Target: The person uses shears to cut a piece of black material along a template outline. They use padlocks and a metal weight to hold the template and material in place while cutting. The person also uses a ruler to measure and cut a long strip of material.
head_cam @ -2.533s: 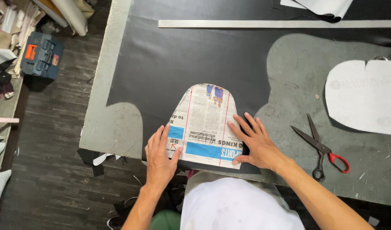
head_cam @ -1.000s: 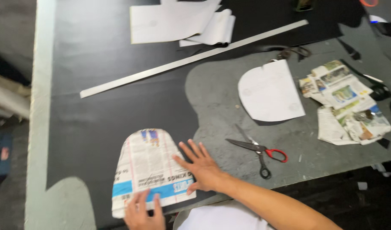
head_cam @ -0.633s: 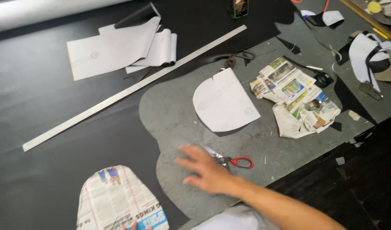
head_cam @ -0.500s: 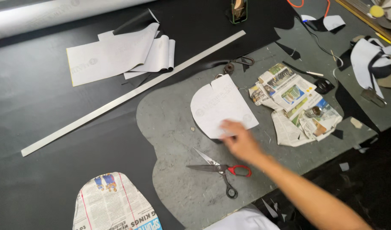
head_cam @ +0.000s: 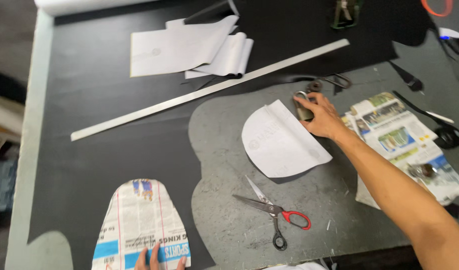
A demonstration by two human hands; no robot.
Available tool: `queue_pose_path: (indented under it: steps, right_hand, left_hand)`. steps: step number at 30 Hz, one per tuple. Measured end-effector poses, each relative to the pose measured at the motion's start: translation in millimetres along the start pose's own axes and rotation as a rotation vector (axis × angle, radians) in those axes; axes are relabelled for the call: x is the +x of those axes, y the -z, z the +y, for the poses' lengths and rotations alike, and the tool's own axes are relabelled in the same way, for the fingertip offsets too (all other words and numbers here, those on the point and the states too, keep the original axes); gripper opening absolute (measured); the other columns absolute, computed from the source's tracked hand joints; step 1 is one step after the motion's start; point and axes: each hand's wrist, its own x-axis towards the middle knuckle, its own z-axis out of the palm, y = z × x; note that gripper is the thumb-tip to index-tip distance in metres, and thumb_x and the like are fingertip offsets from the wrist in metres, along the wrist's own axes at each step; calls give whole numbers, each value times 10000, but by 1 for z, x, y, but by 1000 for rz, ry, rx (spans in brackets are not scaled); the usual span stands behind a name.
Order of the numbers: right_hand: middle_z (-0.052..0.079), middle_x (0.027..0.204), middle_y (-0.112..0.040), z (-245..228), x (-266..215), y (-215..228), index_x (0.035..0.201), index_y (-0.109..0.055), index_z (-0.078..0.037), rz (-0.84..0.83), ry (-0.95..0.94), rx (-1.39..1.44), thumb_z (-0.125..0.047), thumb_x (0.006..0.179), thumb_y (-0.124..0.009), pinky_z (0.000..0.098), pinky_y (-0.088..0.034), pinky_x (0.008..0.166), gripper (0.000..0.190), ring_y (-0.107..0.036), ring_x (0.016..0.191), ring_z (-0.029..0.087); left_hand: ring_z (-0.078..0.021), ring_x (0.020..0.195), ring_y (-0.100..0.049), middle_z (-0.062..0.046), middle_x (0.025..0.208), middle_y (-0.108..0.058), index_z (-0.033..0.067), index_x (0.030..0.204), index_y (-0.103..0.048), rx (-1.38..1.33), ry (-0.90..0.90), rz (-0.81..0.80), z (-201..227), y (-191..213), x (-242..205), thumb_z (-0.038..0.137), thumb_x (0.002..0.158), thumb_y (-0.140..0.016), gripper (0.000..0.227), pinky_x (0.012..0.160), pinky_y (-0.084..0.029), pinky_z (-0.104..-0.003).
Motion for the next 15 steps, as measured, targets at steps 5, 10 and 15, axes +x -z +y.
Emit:
queue_pose_path:
  steps: [5, 10, 15]
  right_hand:
    - [190, 1431, -497, -7, 12, -9, 1368, -661, -225, -52, -105, -96, -153, 799, -820, 466, -418, 1076, 595, -473, 1271, 395]
    - [228, 1375, -530, 15, 18, 11, 1498, -613, -141, 146, 170, -55, -155, 820, -810, 478, -445, 1119, 706, -517, 1283, 383]
    - [217, 1330, -550, 20, 63, 12, 1539, -624, -143, -19, 45, -378, -128, 819, -808, 472, -469, 1057, 742, -534, 1250, 371]
  left_hand:
    - [-450, 1264, -481, -248, 1331, -487, 98, 1254, -634, 108, 90, -153, 37, 37, 8, 567, 562, -877, 871, 1072, -400, -575]
    - [-411, 1341, -416, -216, 1438, -459, 100, 1339, -592, -30, 196, -136, 87, 79, 34, 473, 656, -827, 812, 1099, -353, -548]
    - [-426, 1374, -351, -229, 1487, -398, 87, 1407, -524, -120, 247, -182, 106, 105, 45, 411, 748, -834, 797, 1127, -283, -542]
